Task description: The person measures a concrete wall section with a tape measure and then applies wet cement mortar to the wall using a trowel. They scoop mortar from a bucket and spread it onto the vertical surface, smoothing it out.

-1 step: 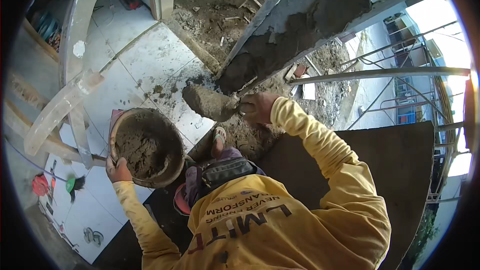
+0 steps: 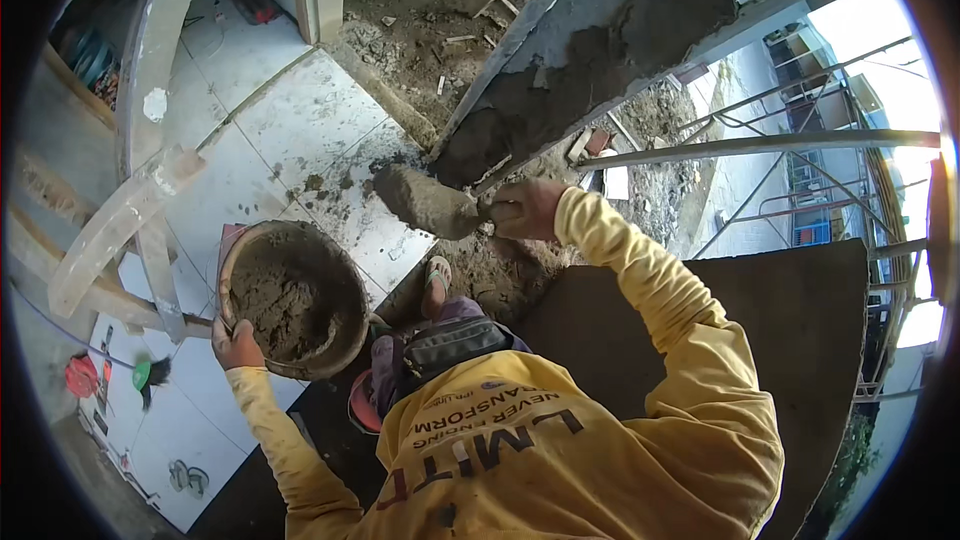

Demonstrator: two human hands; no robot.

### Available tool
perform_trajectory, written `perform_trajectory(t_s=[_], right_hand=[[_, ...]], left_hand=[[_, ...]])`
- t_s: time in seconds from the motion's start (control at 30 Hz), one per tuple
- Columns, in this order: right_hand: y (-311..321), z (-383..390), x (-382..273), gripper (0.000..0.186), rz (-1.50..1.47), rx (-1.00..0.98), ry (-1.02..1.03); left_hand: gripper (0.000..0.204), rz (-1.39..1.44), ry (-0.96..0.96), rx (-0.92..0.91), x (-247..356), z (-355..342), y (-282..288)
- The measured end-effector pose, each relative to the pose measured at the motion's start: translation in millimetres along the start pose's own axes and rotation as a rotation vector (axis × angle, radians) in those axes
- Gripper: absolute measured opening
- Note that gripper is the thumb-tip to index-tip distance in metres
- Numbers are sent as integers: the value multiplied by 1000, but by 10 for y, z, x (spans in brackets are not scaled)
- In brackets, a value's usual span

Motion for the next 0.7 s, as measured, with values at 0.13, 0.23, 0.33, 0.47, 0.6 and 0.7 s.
perform_trajectory(t_s=[0.13,0.23,0.33,0.47,0.6,0.7], right_hand=[[488,276,588,32,-430,-99,-574],[919,370,1072,26,-439,282,-537],[1249,712,1400,30,-796,753,-360],[1189,742,1028,30,-707,623,-155],[343,167,265,34,-307,308,-9],[-760,-349,-175,43,-129,84,125]], left_hand=[[40,-215,-51,40,126,13,19],[40,-150,-70,30,66,31,1],[39,-68,56,-16,233,108,-126],[36,-9,-30,-1,154,79,-10],[42,-258,-119,155,171,43,92],[31,-665,-394,210,742,175,-278]])
Point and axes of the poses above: each hand's wrist, its own z-axis away from the middle knuckle, its own y-axis out of the back of the hand, x = y × z, the point moved 7 cm from there along -z, towards the middle knuckle, and after that the axes turned 5 degrees about -z, right-handed, at the moved point
